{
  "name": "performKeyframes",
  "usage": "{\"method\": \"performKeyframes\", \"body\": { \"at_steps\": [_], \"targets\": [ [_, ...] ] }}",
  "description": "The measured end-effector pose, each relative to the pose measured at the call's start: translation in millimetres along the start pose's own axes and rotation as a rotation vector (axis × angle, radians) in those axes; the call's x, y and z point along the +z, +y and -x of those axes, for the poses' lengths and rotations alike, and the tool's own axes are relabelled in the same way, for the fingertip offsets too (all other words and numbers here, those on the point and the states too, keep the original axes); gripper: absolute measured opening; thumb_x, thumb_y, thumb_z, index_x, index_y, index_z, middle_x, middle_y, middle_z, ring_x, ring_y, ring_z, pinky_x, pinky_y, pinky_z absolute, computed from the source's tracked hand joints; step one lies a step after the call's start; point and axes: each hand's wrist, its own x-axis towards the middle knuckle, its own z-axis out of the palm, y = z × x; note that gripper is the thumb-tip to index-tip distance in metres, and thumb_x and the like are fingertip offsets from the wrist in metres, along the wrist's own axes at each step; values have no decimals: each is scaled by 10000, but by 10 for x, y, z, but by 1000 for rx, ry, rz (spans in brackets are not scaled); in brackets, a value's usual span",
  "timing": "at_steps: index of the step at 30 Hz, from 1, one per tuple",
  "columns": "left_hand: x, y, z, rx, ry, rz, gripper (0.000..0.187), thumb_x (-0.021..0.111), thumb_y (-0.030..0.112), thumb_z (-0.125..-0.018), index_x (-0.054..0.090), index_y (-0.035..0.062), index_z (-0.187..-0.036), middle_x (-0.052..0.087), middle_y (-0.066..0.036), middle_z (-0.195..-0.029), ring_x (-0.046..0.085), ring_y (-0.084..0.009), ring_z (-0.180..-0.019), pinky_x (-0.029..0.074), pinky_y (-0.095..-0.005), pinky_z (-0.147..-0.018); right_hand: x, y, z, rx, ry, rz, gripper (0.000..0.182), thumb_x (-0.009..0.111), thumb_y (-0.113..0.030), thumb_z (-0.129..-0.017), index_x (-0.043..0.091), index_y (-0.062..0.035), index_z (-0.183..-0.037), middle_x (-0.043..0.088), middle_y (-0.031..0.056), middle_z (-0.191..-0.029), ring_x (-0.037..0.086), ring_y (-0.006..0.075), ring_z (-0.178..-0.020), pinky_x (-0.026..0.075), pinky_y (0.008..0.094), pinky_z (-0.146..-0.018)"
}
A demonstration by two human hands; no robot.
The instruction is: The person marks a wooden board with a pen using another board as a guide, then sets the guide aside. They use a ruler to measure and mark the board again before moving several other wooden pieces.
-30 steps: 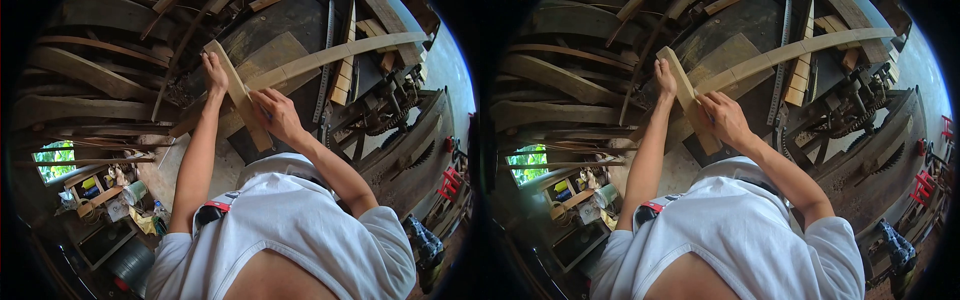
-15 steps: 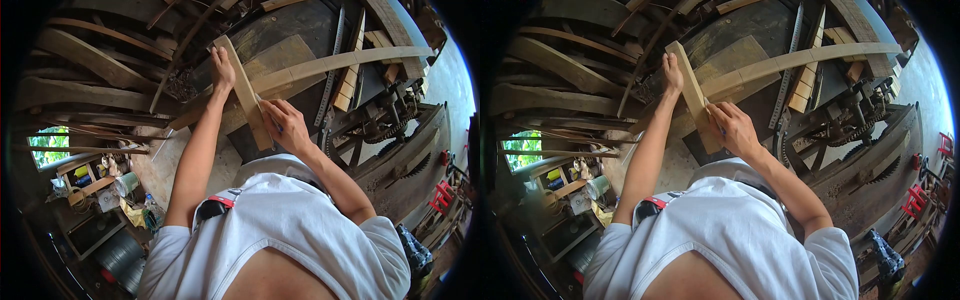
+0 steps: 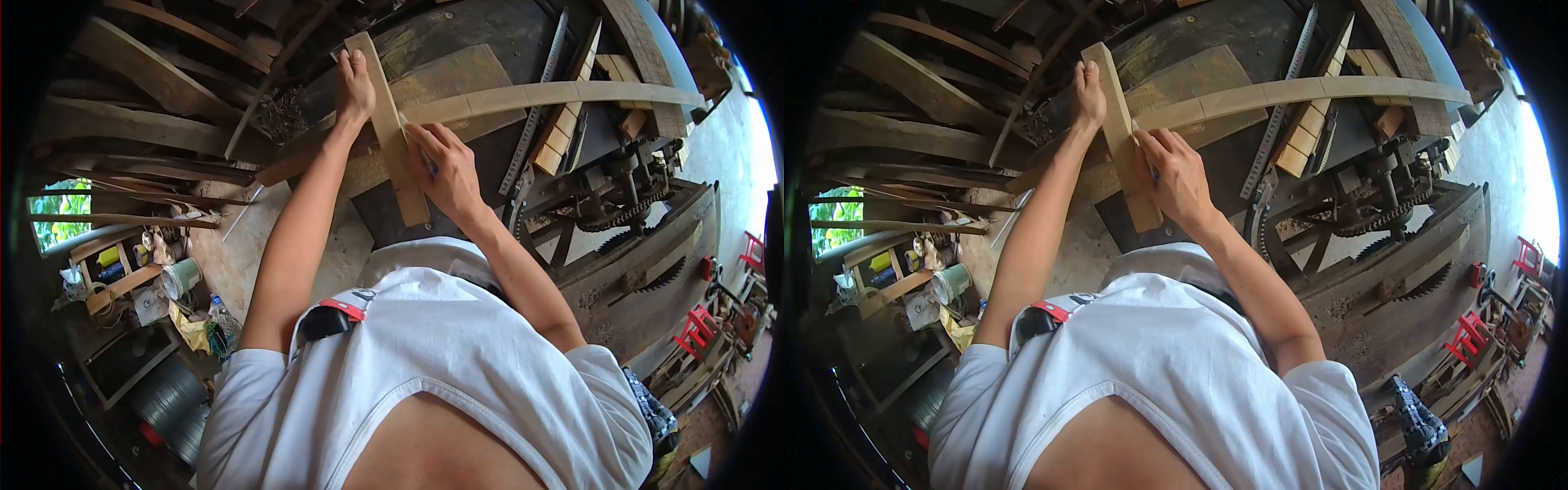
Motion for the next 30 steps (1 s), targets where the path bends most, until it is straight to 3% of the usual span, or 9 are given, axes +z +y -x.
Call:
{"method": "performKeyframes", "body": {
  "at_steps": [5,8,10,12,14,16,18,23,30],
  "targets": [
    [65,-291,-161,19,61,-70,726,325,474,-1107,349,-136,-1499,414,-364,-1528,424,-445,-1436,356,-425,-1184,-277,-100,275,87,-131,-22,342,664,18,-854,680,-27,-1192,702,156,-1021,695,352,-897,576,410,-766],
    [20,-224,-129,-33,19,5,740,324,492,-1104,351,-133,-1499,423,-358,-1527,429,-438,-1436,358,-410,-1183,-642,19,228,118,0,5,408,647,44,-871,676,-81,-1259,721,160,-1096,714,348,-969,587,396,-799],
    [-55,-11,-71,-56,-79,14,763,322,514,-1100,341,-131,-1509,432,-355,-1523,428,-437,-1438,352,-404,-1185,-941,429,98,47,91,178,497,652,59,-865,656,-133,-1323,722,145,-1187,715,344,-1055,594,392,-840],
    [-33,-16,-44,-79,-67,-16,766,322,517,-1100,345,-132,-1504,443,-360,-1511,436,-441,-1429,358,-408,-1180,-1465,731,-180,75,-103,460,548,662,61,-847,644,-151,-1352,700,114,-1275,687,325,-1148,582,413,-920],
    [-22,-70,-87,-98,-34,-51,768,323,521,-1099,349,-134,-1500,454,-365,-1498,445,-446,-1420,363,-411,-1175,-1856,1186,-357,-126,-143,729,591,671,55,-830,637,-180,-1372,670,76,-1354,635,297,-1252,555,436,-1000],
    [35,-262,-122,42,59,0,769,324,515,-1100,340,-140,-1502,454,-370,-1495,448,-448,-1416,364,-415,-1173,-2134,1383,-445,46,-272,800,597,679,45,-827,636,-186,-1376,654,70,-1383,602,285,-1297,538,437,-1041],
    [124,-496,-205,86,122,-120,765,322,500,-1102,323,-148,-1509,442,-373,-1503,436,-445,-1428,356,-414,-1181,-2191,1572,-546,129,-317,806,585,691,43,-817,639,-160,-1363,682,104,-1308,641,314,-1219,560,434,-983],
    [-51,-146,-26,27,63,-75,738,324,486,-1106,325,-125,-1518,423,-340,-1538,406,-425,-1458,339,-416,-1197,-2200,1574,-639,-45,-443,744,457,690,17,-831,664,-116,-1267,711,110,-1110,662,327,-1091,560,446,-926],
    [-119,13,-2,18,-15,-20,711,321,481,-1112,336,-102,-1518,465,-320,-1515,436,-421,-1435,355,-395,-1177,-1544,1259,-551,-153,-433,593,505,666,42,-802,655,-86,-1291,725,105,-1113,641,301,-1096,555,426,-938]
  ]
}}
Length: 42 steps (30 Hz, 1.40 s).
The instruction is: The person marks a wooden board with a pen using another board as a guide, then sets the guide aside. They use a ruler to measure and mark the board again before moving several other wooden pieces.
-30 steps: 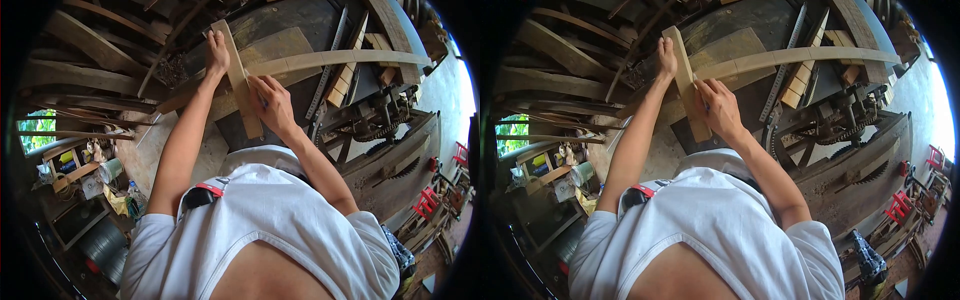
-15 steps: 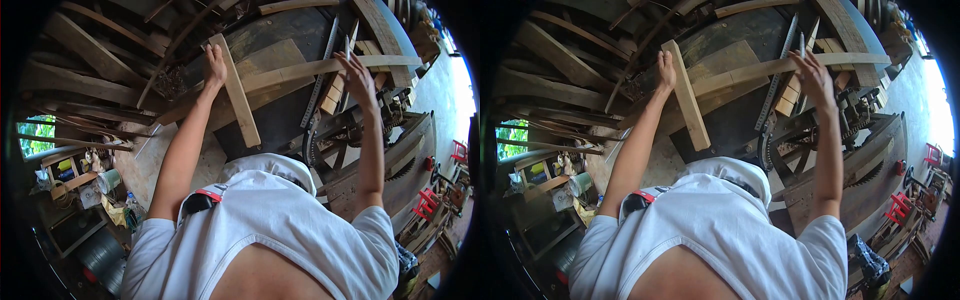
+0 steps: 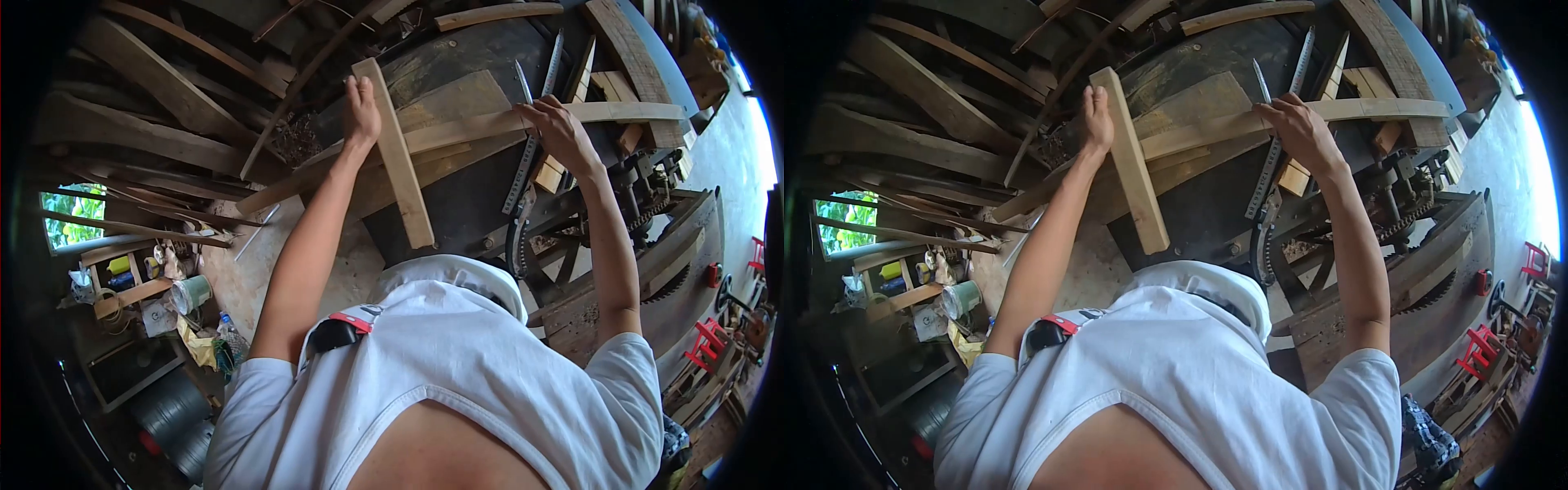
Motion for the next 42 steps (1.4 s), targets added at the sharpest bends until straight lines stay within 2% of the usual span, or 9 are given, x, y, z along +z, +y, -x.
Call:
{"method": "performKeyframes", "body": {
  "at_steps": [4,8,10,16,20,22,23,31,42],
  "targets": [
    [61,-166,-89,25,-16,-2,752,322,494,-1110,286,-128,-1531,356,-348,-1576,352,-429,-1486,298,-408,-1216,51,-39,3,1,15,44,534,643,40,-831,638,-112,-1343,729,105,-1144,653,299,-1110,571,429,-929],
    [50,-259,-76,17,-8,-9,755,321,495,-1109,281,-128,-1534,351,-347,-1579,348,-425,-1489,295,-406,-1218,-61,-230,41,-56,233,98,648,674,50,-826,582,-169,-1429,727,111,-1162,675,305,-1116,573,427,-936],
    [29,-265,-71,11,-6,-15,756,321,496,-1109,279,-127,-1535,348,-346,-1581,346,-423,-1491,294,-405,-1219,-146,-448,130,167,160,-24,681,685,21,-829,545,-181,-1465,725,118,-1164,685,309,-1098,573,429,-902],
    [27,-320,-89,12,-14,-23,760,319,498,-1108,271,-126,-1539,341,-343,-1587,339,-417,-1496,290,-401,-1221,19,-974,225,185,286,-385,533,642,-155,-990,501,-180,-1503,747,129,-1047,729,335,-895,571,438,-786],
    [43,-329,-106,-1,-28,-21,763,319,500,-1107,267,-125,-1542,337,-342,-1590,335,-412,-1500,287,-399,-1223,83,-1353,204,241,246,-465,450,611,-294,-1025,571,-150,-1450,659,108,-938,657,313,-813,541,442,-737],
    [49,-327,-111,-1,-28,-23,765,318,501,-1107,264,-125,-1544,334,-341,-1592,333,-410,-1502,285,-398,-1224,168,-1480,179,133,307,-410,437,590,-341,-1037,616,-90,-1394,605,125,-892,605,312,-825,520,427,-747],
    [45,-326,-119,-1,-28,-24,766,318,501,-1107,263,-125,-1544,333,-341,-1593,332,-409,-1503,285,-397,-1224,204,-1556,162,151,330,-479,420,608,-290,-1032,624,-21,-1354,580,145,-870,571,323,-817,504,422,-757],
    [86,-386,-162,-7,-23,-29,772,317,504,-1105,253,-123,-1550,324,-338,-1600,323,-401,-1510,279,-393,-1228,374,-1869,151,226,276,-710,381,640,-56,-945,614,28,-1315,594,165,-895,617,340,-850,526,439,-780],
    [49,-177,-146,-10,-79,29,768,324,502,-1104,263,-119,-1550,336,-343,-1591,345,-415,-1495,297,-399,-1218,470,-1965,109,179,257,-686,371,645,-32,-912,625,26,-1278,610,157,-927,633,342,-885,538,430,-796]
  ]
}}
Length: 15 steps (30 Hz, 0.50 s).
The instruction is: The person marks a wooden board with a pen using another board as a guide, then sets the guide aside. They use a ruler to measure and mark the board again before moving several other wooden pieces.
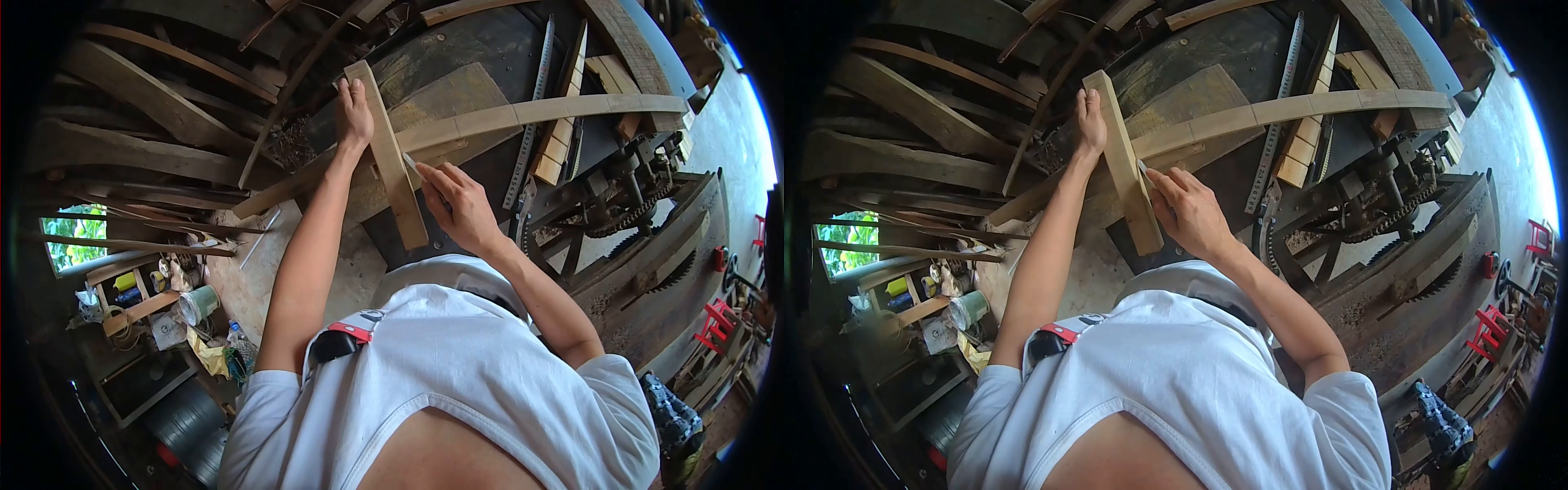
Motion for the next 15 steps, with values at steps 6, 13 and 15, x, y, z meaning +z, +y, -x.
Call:
{"method": "performKeyframes", "body": {
  "at_steps": [6,13,15],
  "targets": [
    [-58,278,138,-26,19,-56,782,319,505,-1102,244,-127,-1556,339,-346,-1587,343,-420,-1494,289,-405,-1228,25,-18,0,0,-6,25,347,641,-35,-914,631,32,-1255,611,163,-948,634,345,-890,540,431,-800],
    [28,-8,42,9,81,-104,779,316,503,-1103,250,-132,-1550,337,-347,-1588,352,-418,-1490,299,-409,-1222,27,-33,-32,5,-9,40,338,638,-44,-919,630,44,-1246,614,165,-949,636,340,-887,541,429,-797],
    [19,18,91,14,67,-78,771,317,497,-1105,261,-135,-1544,355,-351,-1576,370,-426,-1478,318,-413,-1210,30,-38,-42,5,-15,37,329,637,-43,-921,632,47,-1237,616,166,-950,637,340,-887,542,429,-798]
  ]
}}
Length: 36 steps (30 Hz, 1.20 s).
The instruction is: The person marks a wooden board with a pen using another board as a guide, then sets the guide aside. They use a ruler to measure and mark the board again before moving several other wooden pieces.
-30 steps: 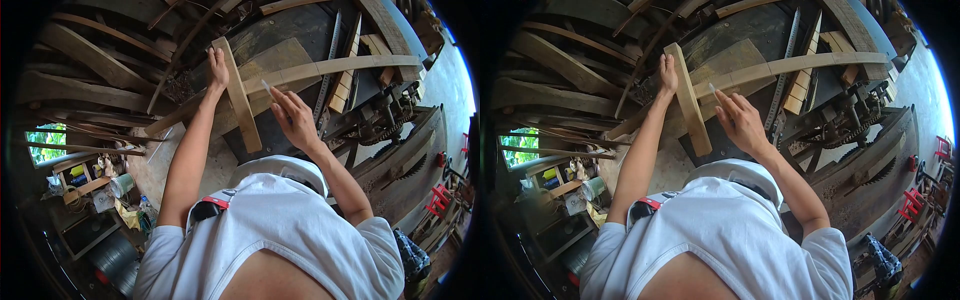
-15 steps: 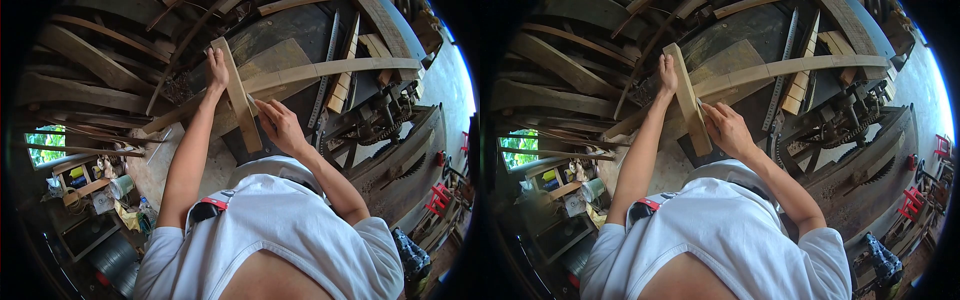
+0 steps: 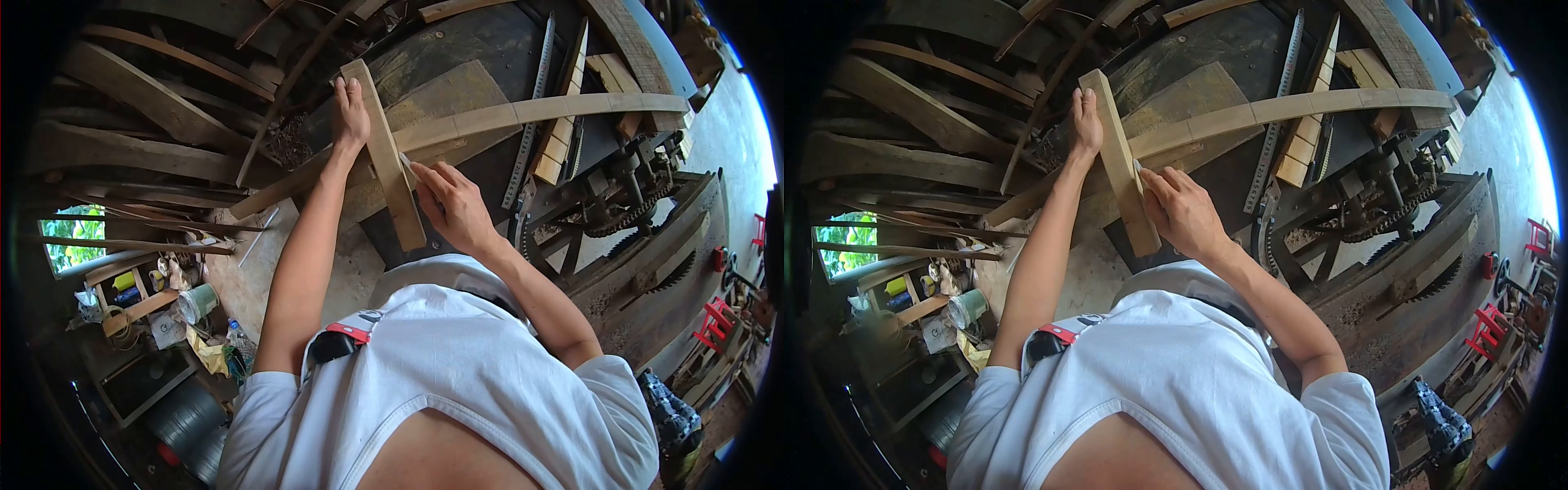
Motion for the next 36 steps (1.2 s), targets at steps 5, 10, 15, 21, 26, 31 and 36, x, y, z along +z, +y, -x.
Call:
{"method": "performKeyframes", "body": {
  "at_steps": [5,10,15,21,26,31,36],
  "targets": [
    [29,-102,-49,-5,-9,-9,767,316,495,-1107,274,-139,-1537,379,-359,-1556,385,-435,-1466,328,-414,-1203,29,-15,-45,-5,21,25,311,642,-53,-916,638,46,-1211,619,166,-942,636,343,-884,543,428,-794],
    [58,-119,-32,11,34,-31,769,309,498,-1106,285,-141,-1531,406,-369,-1532,413,-448,-1442,339,-420,-1195,103,39,-213,-25,47,58,291,634,-48,-912,641,43,-1188,613,169,-924,633,351,-877,538,434,-792],
    [62,-99,-5,0,53,-19,771,312,501,-1104,304,-147,-1521,407,-360,-1537,401,-441,-1454,335,-417,-1199,46,-4,-140,-43,43,38,296,628,-35,-901,642,41,-1188,611,176,-922,633,355,-886,535,440,-795],
    [66,-50,23,-27,35,2,759,303,498,-1105,323,-142,-1512,405,-366,-1534,405,-452,-1448,340,-426,-1198,101,23,-172,24,28,12,321,632,-39,-893,641,35,-1206,611,182,-920,635,368,-891,532,454,-804],
    [-56,233,103,-11,42,-21,746,303,496,-1105,325,-124,-1520,422,-356,-1526,426,-456,-1429,356,-431,-1185,97,12,-172,13,53,16,344,632,-39,-889,638,39,-1224,604,184,-911,633,378,-872,531,469,-802],
    [76,-13,16,35,82,-87,725,299,488,-1106,357,-115,-1505,469,-359,-1486,464,-463,-1396,394,-437,-1155,63,-24,13,96,-25,-38,356,636,-24,-883,630,50,-1231,604,194,-922,628,381,-891,529,456,-801],
    [-51,332,149,-6,73,-53,700,311,478,-1104,375,-100,-1496,536,-371,-1394,530,-484,-1304,441,-463,-1078,164,36,-199,5,80,7,343,630,-24,-893,634,37,-1230,612,191,-927,632,388,-880,526,468,-789]
  ]
}}
